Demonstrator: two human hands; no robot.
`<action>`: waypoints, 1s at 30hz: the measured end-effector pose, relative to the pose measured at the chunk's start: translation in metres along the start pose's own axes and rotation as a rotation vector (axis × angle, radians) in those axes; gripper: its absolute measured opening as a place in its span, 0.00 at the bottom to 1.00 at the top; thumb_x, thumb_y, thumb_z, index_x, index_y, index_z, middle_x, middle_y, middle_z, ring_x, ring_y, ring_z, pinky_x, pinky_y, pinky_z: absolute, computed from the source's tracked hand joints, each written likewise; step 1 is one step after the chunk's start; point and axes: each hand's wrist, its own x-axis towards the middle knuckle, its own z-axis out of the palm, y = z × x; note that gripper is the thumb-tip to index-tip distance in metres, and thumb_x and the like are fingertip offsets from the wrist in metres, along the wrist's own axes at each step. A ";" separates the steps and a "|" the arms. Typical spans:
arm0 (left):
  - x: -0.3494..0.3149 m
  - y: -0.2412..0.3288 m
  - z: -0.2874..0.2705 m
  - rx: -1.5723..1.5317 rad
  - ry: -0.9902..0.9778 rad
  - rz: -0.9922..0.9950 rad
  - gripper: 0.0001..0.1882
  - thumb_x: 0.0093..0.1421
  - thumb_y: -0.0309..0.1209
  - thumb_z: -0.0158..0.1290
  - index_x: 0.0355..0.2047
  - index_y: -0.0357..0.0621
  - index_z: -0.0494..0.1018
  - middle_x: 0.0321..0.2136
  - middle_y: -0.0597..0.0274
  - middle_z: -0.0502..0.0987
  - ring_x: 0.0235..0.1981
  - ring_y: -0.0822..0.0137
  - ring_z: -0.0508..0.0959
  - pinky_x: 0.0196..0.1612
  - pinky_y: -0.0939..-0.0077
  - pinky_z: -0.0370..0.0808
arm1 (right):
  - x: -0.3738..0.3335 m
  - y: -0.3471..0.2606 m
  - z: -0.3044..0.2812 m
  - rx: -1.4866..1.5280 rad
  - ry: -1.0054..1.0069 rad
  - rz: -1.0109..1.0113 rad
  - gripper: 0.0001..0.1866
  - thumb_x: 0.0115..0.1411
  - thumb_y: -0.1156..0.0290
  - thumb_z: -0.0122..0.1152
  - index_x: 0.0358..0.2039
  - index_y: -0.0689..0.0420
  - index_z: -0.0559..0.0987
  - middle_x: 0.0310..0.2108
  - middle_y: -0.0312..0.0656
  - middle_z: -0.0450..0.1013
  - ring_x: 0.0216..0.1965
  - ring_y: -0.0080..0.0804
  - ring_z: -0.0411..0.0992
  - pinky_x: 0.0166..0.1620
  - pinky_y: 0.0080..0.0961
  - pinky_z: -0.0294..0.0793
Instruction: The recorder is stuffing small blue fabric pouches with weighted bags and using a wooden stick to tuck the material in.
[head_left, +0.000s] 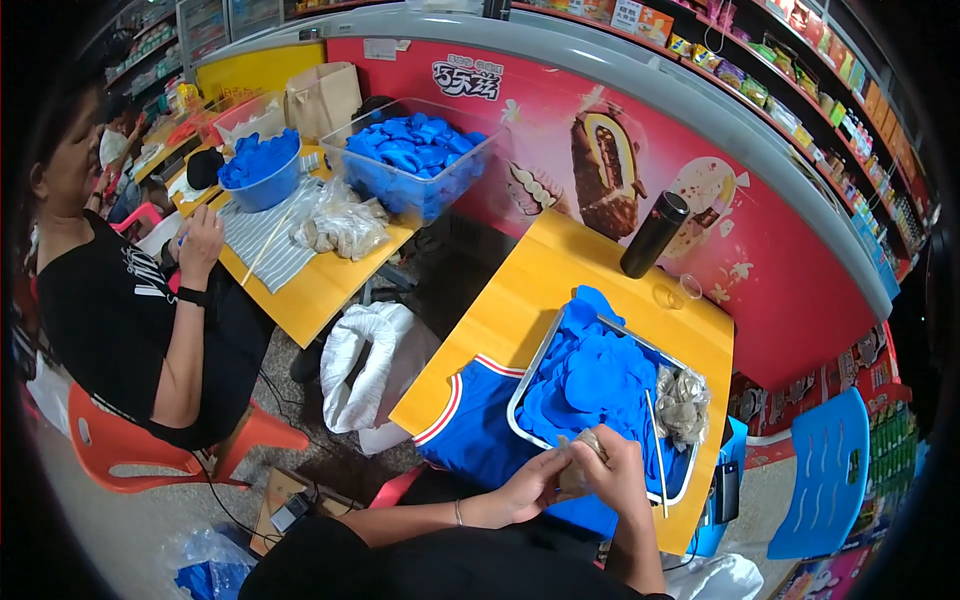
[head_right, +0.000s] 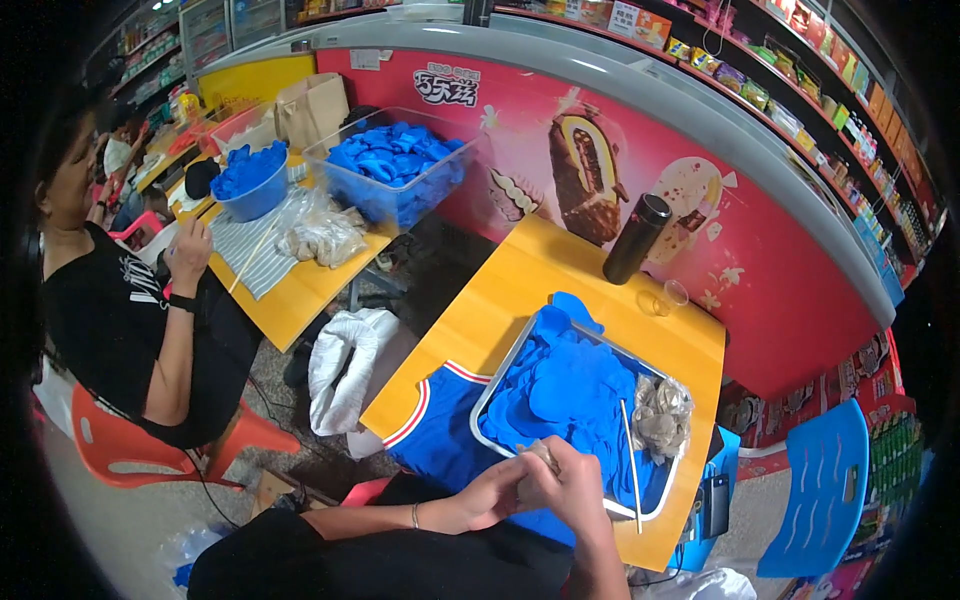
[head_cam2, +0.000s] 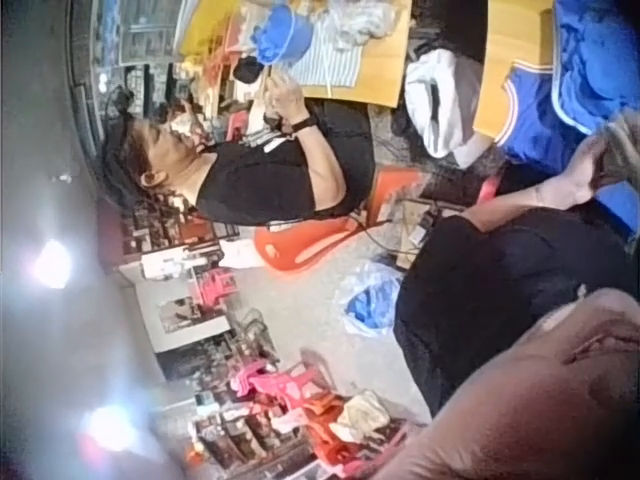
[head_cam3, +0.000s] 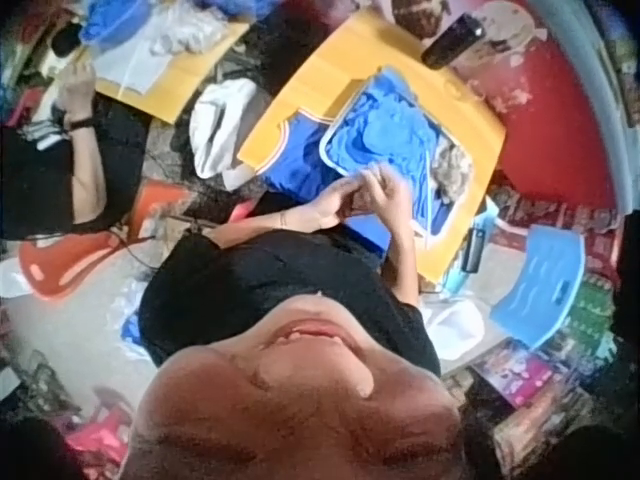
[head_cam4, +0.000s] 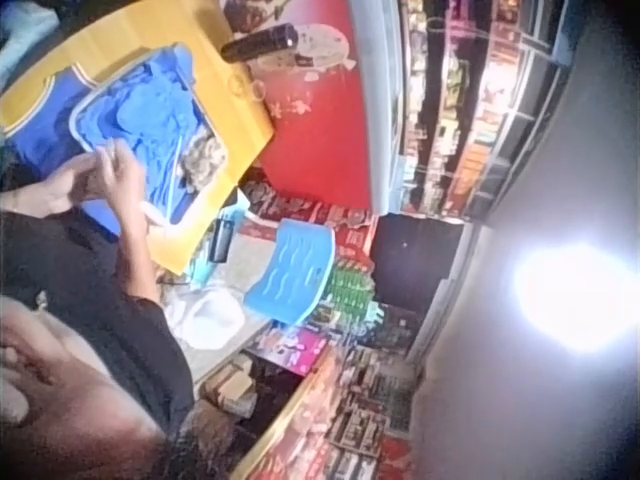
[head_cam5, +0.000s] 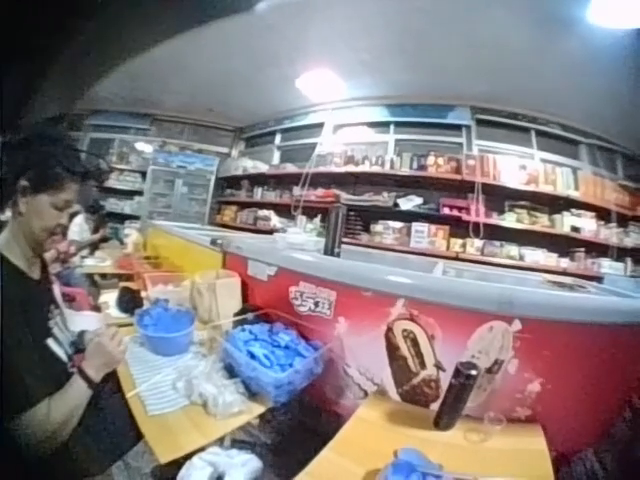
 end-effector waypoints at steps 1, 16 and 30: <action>0.000 0.000 0.000 0.003 0.002 -0.012 0.20 0.64 0.44 0.40 0.52 0.49 0.61 0.45 0.67 0.69 0.47 0.73 0.70 0.49 0.69 0.69 | -0.003 -0.002 -0.001 0.197 -0.023 0.015 0.09 0.51 0.69 0.59 0.22 0.61 0.72 0.13 0.44 0.66 0.13 0.32 0.64 0.19 0.25 0.62; -0.002 -0.014 0.007 0.008 0.097 0.216 0.16 0.62 0.47 0.43 0.42 0.51 0.66 0.37 0.70 0.72 0.38 0.75 0.73 0.41 0.75 0.71 | -0.023 0.009 0.006 0.038 0.126 0.032 0.08 0.52 0.68 0.59 0.29 0.58 0.74 0.20 0.49 0.72 0.23 0.48 0.72 0.24 0.34 0.69; 0.016 -0.020 0.019 0.186 0.343 0.384 0.10 0.65 0.37 0.41 0.32 0.46 0.66 0.27 0.72 0.68 0.29 0.82 0.68 0.33 0.84 0.67 | -0.039 0.040 0.003 0.309 0.158 0.269 0.08 0.55 0.73 0.56 0.35 0.60 0.71 0.21 0.47 0.72 0.23 0.35 0.74 0.26 0.28 0.69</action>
